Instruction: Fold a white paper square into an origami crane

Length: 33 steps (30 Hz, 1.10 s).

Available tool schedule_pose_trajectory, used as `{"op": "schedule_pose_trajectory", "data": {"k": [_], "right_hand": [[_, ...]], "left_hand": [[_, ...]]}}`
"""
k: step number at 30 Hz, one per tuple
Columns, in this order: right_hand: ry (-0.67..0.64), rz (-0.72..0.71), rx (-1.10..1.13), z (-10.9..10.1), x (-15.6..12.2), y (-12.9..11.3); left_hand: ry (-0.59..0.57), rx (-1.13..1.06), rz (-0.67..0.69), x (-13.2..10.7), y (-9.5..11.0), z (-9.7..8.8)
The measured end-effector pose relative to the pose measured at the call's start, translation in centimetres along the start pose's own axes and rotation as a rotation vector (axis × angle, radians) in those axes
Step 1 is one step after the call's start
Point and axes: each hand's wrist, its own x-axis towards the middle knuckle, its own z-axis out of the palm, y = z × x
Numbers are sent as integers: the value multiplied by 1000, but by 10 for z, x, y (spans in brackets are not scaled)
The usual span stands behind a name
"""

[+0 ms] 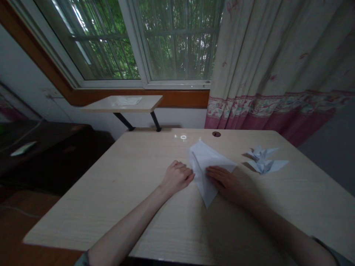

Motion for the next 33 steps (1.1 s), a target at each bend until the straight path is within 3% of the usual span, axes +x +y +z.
{"op": "schedule_pose_trajectory", "data": {"k": [10,19,33], "right_hand": [[37,-7,-49,3,0,2],[86,66,-115,8,-2,10],[22,125,-176,6,-2,8]], "left_hand": [[225,-132,-14,1,7,-8],[135,-130,23,0,9,-3],[163,-125,-24,0,11,-4]]}}
